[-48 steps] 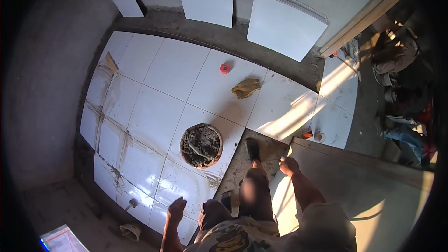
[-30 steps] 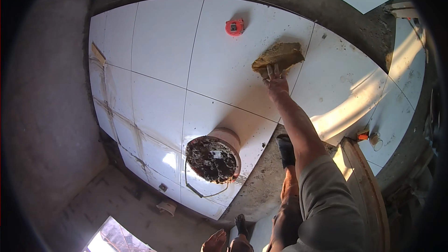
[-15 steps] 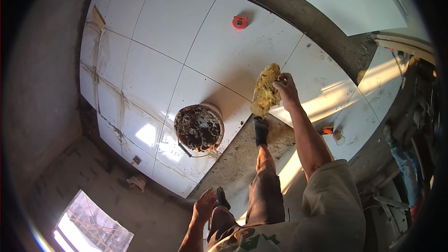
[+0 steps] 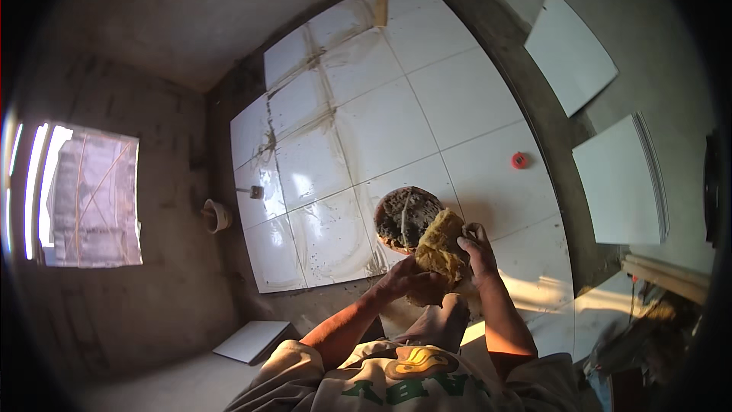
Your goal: Laying white floor tiles onto a mortar base and tapping them into place with a rubber mallet.
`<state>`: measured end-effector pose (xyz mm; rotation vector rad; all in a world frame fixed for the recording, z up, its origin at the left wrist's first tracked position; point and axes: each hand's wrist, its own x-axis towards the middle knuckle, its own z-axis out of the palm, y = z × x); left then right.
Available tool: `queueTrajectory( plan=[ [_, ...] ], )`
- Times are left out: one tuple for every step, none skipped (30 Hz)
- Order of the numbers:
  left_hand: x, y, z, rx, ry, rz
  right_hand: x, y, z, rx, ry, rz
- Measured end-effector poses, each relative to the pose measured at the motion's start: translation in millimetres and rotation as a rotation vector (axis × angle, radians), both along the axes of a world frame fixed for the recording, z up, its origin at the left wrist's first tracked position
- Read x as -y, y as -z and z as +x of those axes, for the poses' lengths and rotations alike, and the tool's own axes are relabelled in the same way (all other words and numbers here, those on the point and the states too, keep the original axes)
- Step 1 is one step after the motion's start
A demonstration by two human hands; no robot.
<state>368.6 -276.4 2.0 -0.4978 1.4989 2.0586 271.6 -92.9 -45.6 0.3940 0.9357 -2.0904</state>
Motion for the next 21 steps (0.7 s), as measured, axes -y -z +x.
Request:
queueTrajectory(
  plan=[
    [16, -9, 16, -0.041, -0.061, -0.015, 9, -1, 6, -0.248, -0.146, 0.229],
    [32, -18, 33, -0.011, -0.058, -0.102, 21, -1, 13, -0.507, -0.273, 0.456],
    [48, -25, 49, 0.026, -0.050, -0.181, 35, -1, 23, -0.555, -0.311, 0.444],
    [67, -31, 63, 0.056, 0.046, -0.416, 48, 1, 34, -0.942, -0.387, 0.634],
    [82, -42, 76, 0.033, -0.007, -0.416, 64, -1, 45, -1.338, -0.444, 0.809],
    [95, -55, 90, 0.001, -0.061, -0.337, 83, -19, 57, -1.251, -0.537, 0.747],
    [108, -63, 106, -0.033, -0.111, -0.256, 104, -36, 67, -1.300, -0.566, 0.733],
    [125, -52, 125, -0.049, -0.147, -0.288, 131, -67, 81, -1.328, -0.635, 0.606],
    [141, -49, 140, -0.101, -0.205, -0.192, 155, -87, 95, -1.343, -0.702, 0.487],
    [157, -48, 162, -0.136, -0.224, -0.223, 176, -94, 110, -1.243, -0.844, 0.492],
    [175, -71, 178, -0.165, -0.239, -0.254, 198, -107, 126, -1.271, -0.880, 0.487],
    [195, -79, 198, -0.177, -0.297, -0.248, 222, -126, 146, -1.142, -0.958, 0.320],
    [214, -85, 220, -0.188, -0.311, -0.271, 245, -138, 164, -0.995, -1.037, 0.160],
    [230, -91, 243, -0.194, -0.317, -0.294, 264, -135, 182, -1.021, -1.120, 0.190],
    [250, -94, 268, -0.186, -0.366, -0.291, 289, -129, 203, -1.026, -1.168, 0.173],
    [268, -96, 292, -0.234, -0.380, -0.538, 313, -123, 224, -1.006, -1.186, 0.171],
    [282, -97, 318, -0.268, -0.393, -0.784, 335, -121, 245, -0.986, -1.210, 0.172],
    [297, -95, 343, -0.267, -0.503, -0.766, 362, -137, 275, -0.858, -1.162, 0.156],
    [309, -93, 368, -0.206, -0.577, -0.836, 386, -137, 295, -0.892, -1.217, 0.235],
    [319, -85, 393, -0.185, -0.688, -0.839, 410, -138, 316, -0.878, -1.257, 0.191],
    [329, -80, 415, -0.169, -0.795, -0.844, 433, -138, 336, -0.865, -1.289, 0.148]
  ],
)
